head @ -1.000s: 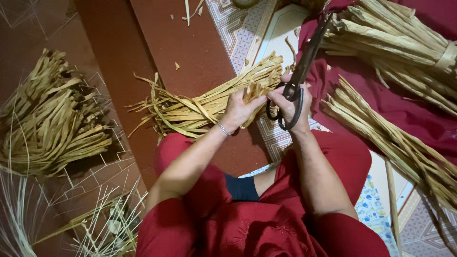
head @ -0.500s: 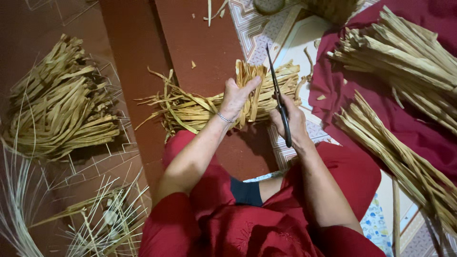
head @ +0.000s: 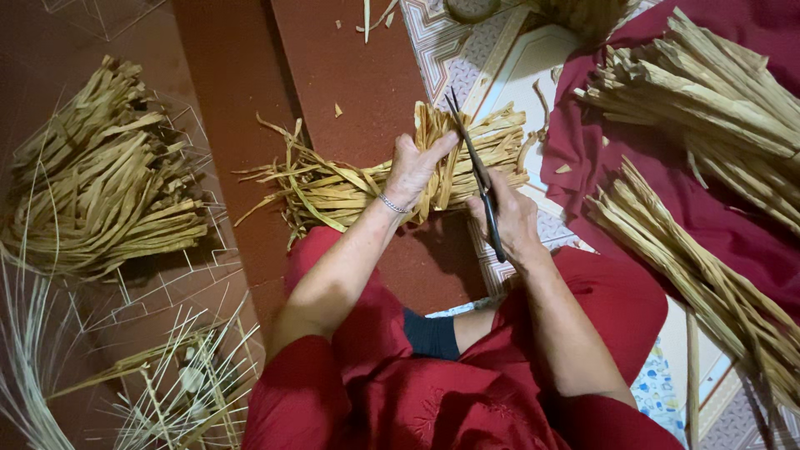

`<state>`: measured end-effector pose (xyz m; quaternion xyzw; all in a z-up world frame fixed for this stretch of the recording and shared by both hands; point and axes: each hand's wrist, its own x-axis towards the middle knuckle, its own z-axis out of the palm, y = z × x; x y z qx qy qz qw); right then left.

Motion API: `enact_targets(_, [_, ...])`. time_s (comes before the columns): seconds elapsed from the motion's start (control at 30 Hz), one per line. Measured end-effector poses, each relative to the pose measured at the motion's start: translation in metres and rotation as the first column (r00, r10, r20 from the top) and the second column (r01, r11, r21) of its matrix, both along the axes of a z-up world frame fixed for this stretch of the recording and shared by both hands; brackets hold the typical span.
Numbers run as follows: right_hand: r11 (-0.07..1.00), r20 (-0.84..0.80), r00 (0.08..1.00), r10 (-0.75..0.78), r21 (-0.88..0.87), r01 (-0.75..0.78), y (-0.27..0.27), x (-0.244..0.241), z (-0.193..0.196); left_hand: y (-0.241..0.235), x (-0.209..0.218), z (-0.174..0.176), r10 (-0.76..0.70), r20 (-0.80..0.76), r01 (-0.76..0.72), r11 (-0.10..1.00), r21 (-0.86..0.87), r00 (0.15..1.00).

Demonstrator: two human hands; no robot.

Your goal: The person sits on the floor and uses scissors to cut dried plant strips into shorter pieces. They repeatedly gather bundles, trim the ends, and place the cut pieces into a pile.

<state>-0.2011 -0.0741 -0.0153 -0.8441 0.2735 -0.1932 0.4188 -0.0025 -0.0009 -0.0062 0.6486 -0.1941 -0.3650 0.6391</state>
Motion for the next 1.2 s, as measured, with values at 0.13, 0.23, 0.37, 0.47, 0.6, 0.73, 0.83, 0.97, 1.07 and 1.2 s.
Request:
enact_targets(0.13, [0.998, -0.093, 0.996, 0.003, -0.057, -0.008, 0.004, 0.001, -0.02, -0.002, -0.003, 0.003, -0.038, 0.006, 0.038, 0.999, -0.016, 0.999])
enact_targets(0.23, [0.995, -0.157, 0.987, -0.024, -0.1, 0.008, 0.008, 0.002, -0.027, -0.001, -0.001, 0.005, -0.029, 0.018, 0.029, 1.0, 0.003, 0.999])
enact_targets(0.37, [0.996, -0.095, 0.995, -0.012, -0.089, 0.003, 0.009, 0.001, -0.017, 0.0, 0.002, 0.004, -0.049, -0.026, 0.048, 0.998, -0.038, 0.998])
enact_targets(0.47, [0.991, 0.017, 0.999, 0.047, -0.128, -0.045, 0.005, 0.002, -0.008, 0.002, 0.004, -0.002, -0.054, -0.046, 0.051, 0.997, -0.053, 0.997])
enact_targets(0.6, [0.987, 0.028, 0.997, 0.066, -0.147, -0.061, 0.003, 0.002, -0.009, -0.001, 0.007, -0.013, -0.031, 0.031, 0.03, 0.999, 0.034, 0.999])
enact_targets(0.73, [0.997, -0.088, 0.995, 0.049, -0.052, -0.054, 0.005, 0.001, -0.014, -0.001, 0.009, -0.016, 0.015, 0.052, -0.022, 0.992, 0.122, 0.999])
enact_targets(0.83, [0.996, -0.118, 0.993, 0.014, -0.081, -0.023, 0.007, 0.001, -0.02, 0.0, 0.007, -0.014, -0.053, -0.007, 0.053, 0.998, 0.014, 0.999])
enact_targets(0.97, [0.992, -0.034, 0.996, -0.086, -0.094, 0.082, 0.01, 0.002, -0.035, -0.002, 0.003, -0.009, -0.125, 0.042, 0.121, 0.989, 0.082, 0.991])
enact_targets(1.07, [0.986, 0.171, 0.973, -0.155, -0.028, 0.162, -0.002, -0.002, -0.059, -0.001, 0.002, -0.003, -0.137, -0.101, 0.142, 0.989, 0.037, 0.985])
enact_targets(1.2, [0.937, 0.421, 0.837, -0.35, 0.155, 0.314, -0.04, -0.016, -0.091, -0.009, 0.012, -0.003, -0.153, 0.037, 0.138, 0.952, 0.273, 0.987])
